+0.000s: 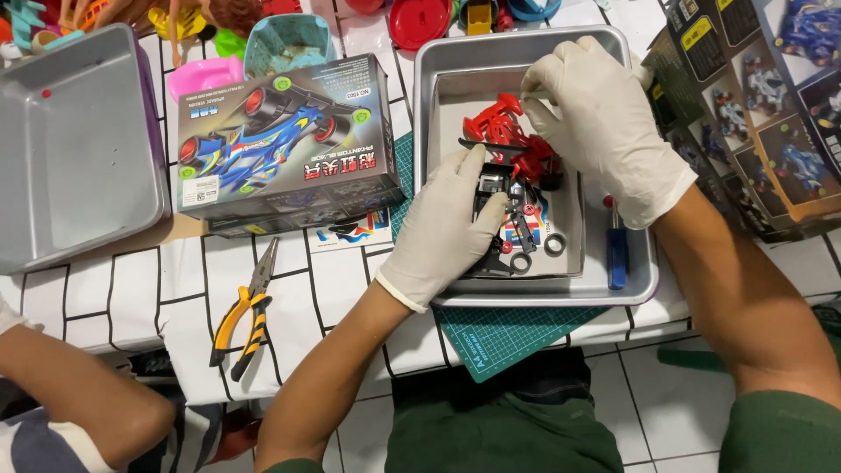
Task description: Assembling a mini 4WD toy car by installing gears, motor, and chassis components using a screwdriver.
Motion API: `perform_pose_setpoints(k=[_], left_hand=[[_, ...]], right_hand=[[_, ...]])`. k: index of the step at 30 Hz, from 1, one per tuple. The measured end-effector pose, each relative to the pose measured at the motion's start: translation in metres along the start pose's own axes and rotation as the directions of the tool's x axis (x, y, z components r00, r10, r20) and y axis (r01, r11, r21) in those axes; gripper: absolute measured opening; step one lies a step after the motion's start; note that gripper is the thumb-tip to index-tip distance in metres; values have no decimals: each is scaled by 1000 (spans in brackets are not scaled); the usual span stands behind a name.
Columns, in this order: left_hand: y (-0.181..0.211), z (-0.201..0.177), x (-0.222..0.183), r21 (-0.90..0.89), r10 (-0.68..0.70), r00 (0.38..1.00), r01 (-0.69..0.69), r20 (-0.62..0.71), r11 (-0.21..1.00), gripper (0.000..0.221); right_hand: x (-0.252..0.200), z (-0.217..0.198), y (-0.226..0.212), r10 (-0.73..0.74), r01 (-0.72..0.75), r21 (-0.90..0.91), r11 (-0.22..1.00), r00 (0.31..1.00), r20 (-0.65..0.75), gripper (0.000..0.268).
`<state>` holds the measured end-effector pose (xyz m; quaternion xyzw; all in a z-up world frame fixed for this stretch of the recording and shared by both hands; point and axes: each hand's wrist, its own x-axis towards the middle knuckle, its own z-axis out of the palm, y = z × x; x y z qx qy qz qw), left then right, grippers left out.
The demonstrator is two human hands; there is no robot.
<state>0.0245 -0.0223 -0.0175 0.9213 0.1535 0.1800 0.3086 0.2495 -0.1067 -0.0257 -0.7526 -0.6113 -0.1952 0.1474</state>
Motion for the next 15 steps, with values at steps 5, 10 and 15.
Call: perform_pose_setpoints(k=[5,10,15], left_hand=[[2,-4,-1,-6,-30,998,30,-51,1000,53],[5,-5,-2,9,-81,991,82,-104,997,43],[5,-3,-4,258,65,973,-5,-223,966,34]], right_hand=[[1,-4,-6,-93,96,52,994,994,-65,11],[4,-13,-19,-22,-11,190,982,986,168,13],[4,-9,-22,-16,-71,262,962,948,317,12]])
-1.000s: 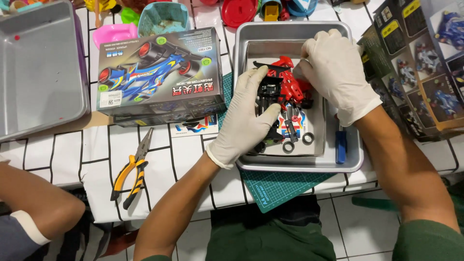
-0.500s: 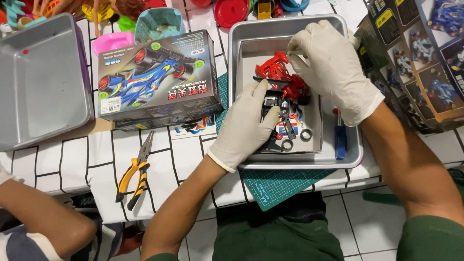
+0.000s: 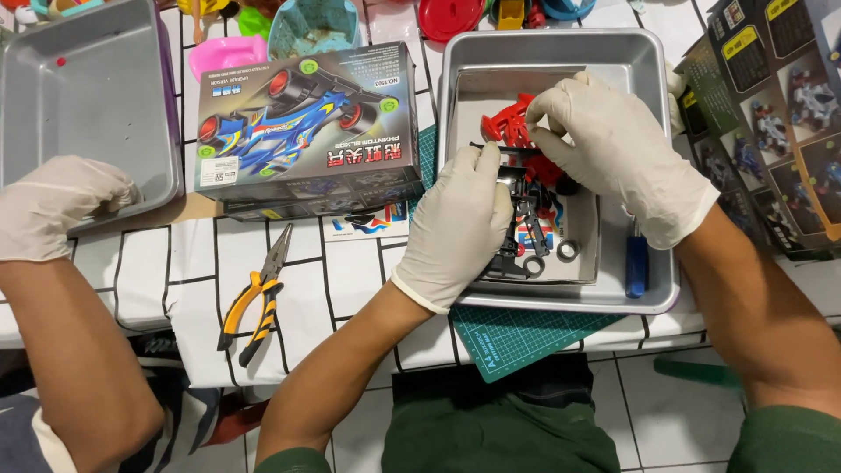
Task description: Assembling a mini 4WD toy car by installing gears, motor, and chassis components using a screwdriver.
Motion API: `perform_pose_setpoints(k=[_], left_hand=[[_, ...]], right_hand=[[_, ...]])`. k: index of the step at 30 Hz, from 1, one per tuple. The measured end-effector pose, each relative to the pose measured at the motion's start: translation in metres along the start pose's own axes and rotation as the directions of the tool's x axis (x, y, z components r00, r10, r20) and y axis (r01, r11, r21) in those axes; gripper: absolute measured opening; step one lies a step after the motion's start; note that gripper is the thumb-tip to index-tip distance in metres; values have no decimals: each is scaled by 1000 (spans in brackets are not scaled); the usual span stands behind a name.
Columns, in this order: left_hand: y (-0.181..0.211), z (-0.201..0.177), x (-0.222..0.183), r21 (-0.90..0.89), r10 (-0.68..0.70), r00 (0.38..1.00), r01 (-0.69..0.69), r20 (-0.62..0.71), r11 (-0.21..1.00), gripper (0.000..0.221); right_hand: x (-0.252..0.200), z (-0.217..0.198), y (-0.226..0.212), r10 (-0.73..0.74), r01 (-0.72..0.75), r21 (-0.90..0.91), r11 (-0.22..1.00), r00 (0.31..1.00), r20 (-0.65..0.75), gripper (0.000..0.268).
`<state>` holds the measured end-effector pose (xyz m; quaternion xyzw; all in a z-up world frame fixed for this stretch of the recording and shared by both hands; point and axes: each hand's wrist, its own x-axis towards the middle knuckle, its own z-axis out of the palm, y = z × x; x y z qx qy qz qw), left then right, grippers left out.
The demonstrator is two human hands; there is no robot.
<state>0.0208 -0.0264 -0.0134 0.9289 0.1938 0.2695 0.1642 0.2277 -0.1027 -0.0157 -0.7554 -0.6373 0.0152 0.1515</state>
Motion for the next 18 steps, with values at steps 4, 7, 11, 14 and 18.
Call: perform_pose_setpoints(k=[4,7,11,14,18], left_hand=[[-3,-2,0,134,105,992,-94,-76,987,38],[-3,-5,2,149,161,981,-144,-109,978,25],[-1,-14,2,-198,75,982,-109,-171,974,16],[-4,-17,3,-413,-2,988,-62,-153,909,19],[-6,-13,3,-655,-139,988,65,-61,752,13]], right_hand=[[-2,-4,-2,-48,46,-23,999,995,-91,13],[-5,-10,-8,-124,132,30,991,976,-176,15],[-9,-15,-22,-333,372,61,926,882,-332,20],[-12,-14,-29,-423,476,57,877,824,-377,26],[-12,-17,-35,-480,559,108,822,782,-398,27]])
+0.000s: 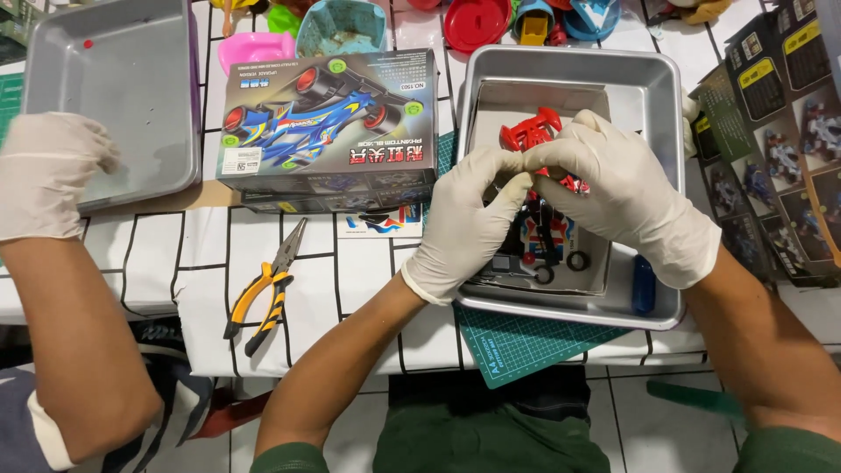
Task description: Assembling a mini 4WD toy car by installing gears, motor, and chassis components using a screwdriver.
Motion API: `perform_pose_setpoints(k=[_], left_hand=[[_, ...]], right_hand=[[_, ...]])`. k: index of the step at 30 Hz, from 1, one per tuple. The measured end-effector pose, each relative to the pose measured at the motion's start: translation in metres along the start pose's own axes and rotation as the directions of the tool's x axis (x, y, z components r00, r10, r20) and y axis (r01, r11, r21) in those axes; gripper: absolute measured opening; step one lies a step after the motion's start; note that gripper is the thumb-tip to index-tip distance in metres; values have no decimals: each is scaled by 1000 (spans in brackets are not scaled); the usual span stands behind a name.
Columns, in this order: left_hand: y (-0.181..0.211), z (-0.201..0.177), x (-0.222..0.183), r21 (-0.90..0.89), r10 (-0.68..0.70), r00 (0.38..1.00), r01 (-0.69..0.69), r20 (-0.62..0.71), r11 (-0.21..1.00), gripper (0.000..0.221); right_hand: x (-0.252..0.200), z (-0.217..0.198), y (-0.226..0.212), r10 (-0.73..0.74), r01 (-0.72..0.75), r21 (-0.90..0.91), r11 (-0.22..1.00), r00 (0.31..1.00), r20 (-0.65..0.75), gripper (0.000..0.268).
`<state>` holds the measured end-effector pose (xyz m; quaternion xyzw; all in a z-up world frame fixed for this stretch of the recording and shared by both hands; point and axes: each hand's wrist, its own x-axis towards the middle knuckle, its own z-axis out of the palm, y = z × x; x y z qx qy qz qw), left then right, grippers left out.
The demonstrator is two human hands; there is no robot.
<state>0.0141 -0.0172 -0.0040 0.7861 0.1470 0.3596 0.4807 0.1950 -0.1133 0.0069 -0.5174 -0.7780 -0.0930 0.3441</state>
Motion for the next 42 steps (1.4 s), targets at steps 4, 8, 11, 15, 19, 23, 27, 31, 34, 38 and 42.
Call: perform_pose_setpoints(k=[4,8,11,15,19,23,27,31,34,38,42], left_hand=[[-5,0,3,-63,-72,997,71,-13,995,1],[-1,-3,5,-119,-145,987,135,-76,984,12],[2,-5,6,-186,-209,974,190,-85,964,12],[5,-5,7,-264,-220,973,194,-75,945,9],[4,-6,6,-273,-193,979,167,-71,947,8],[2,-4,6,-301,-184,978,148,-97,942,3],[-3,-2,6,-370,-201,973,147,-114,917,5],[2,-4,6,-364,-198,973,142,-120,920,3],[4,-5,6,-309,-172,976,124,-135,943,3],[4,-4,5,-330,-179,971,118,-160,936,5],[4,-3,4,-317,-198,966,138,-167,938,6]], right_hand=[[1,-3,0,-23,23,46,999,1000,-3,27],[2,-10,-2,233,-233,96,968,972,8,33],[0,-12,4,278,-278,69,958,960,11,23],[-12,-6,18,322,-316,-67,947,936,141,54],[-20,-5,22,364,-326,-196,925,907,213,39],[-3,-20,-1,184,-181,-52,982,981,67,32],[12,-26,-24,319,-325,262,909,945,67,28],[15,-22,-25,344,-346,248,905,937,53,33],[8,-18,-20,357,-357,208,911,933,35,29],[7,-20,-21,339,-333,219,917,941,12,27],[9,-18,-22,247,-235,210,949,968,-34,28]])
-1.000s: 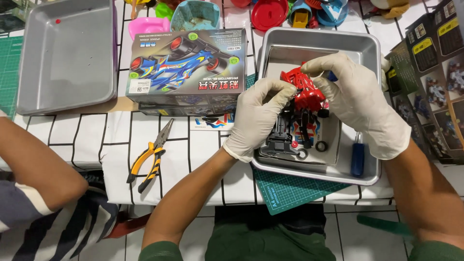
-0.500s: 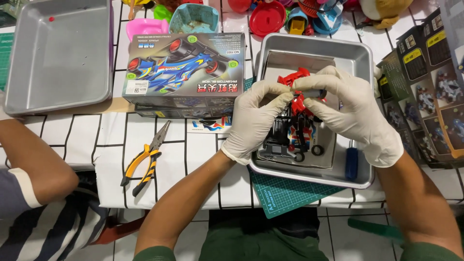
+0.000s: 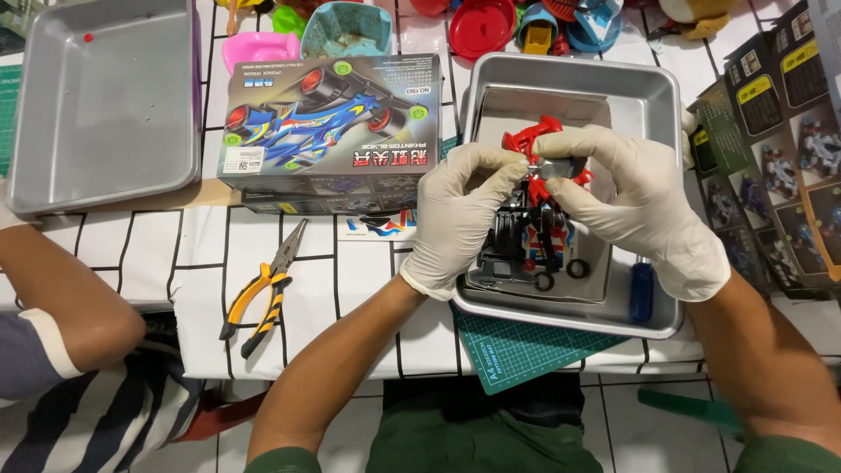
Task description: Assembling a mini 4WD toy car by installing gears, motor, and chassis components using a screwdriver.
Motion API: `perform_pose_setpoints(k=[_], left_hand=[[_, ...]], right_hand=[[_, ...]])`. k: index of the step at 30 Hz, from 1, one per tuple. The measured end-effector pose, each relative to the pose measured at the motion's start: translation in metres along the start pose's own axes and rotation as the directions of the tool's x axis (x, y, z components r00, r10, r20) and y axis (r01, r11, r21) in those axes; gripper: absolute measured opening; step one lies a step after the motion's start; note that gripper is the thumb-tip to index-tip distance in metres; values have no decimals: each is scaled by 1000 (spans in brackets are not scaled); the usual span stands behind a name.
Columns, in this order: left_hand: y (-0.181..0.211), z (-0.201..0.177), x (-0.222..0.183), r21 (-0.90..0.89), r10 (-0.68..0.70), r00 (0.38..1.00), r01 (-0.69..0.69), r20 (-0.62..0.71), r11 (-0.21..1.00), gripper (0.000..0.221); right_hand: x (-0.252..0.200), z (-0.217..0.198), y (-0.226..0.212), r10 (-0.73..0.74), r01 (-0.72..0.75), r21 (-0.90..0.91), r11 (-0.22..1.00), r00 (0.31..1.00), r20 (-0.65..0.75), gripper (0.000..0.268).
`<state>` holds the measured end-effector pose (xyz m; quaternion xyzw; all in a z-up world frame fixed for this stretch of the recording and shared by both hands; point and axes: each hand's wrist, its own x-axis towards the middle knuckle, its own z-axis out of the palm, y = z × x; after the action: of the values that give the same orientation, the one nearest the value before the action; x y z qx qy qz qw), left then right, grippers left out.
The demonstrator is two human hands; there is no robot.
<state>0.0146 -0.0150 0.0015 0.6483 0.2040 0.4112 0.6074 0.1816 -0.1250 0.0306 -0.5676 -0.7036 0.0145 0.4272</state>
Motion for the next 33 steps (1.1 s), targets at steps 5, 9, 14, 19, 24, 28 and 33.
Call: perform_pose_setpoints(k=[5,9,14,19,24,28,33], left_hand=[[0,1,-1,21,30,1000,-30,-1,999,7],[1,0,-1,146,130,991,-130,3,981,7],[0,0,-2,284,283,959,-277,21,918,4],[-4,1,-5,324,351,936,-341,29,882,3],[-7,2,-6,335,369,929,-359,33,871,2],[-5,3,-7,335,342,940,-327,14,884,4],[-1,4,-10,313,322,946,-314,25,896,3]], right_hand=[[-3,5,7,-76,75,-75,994,997,-1,30],[-6,10,14,-136,135,-200,971,991,8,34],[-11,14,8,-153,159,-270,950,987,42,43],[-10,17,1,-152,154,-235,960,988,26,41],[-12,20,4,-150,152,-235,960,988,27,30],[-13,21,4,-156,154,-241,958,988,11,31],[-14,22,-1,-131,121,-250,961,991,-24,27]])
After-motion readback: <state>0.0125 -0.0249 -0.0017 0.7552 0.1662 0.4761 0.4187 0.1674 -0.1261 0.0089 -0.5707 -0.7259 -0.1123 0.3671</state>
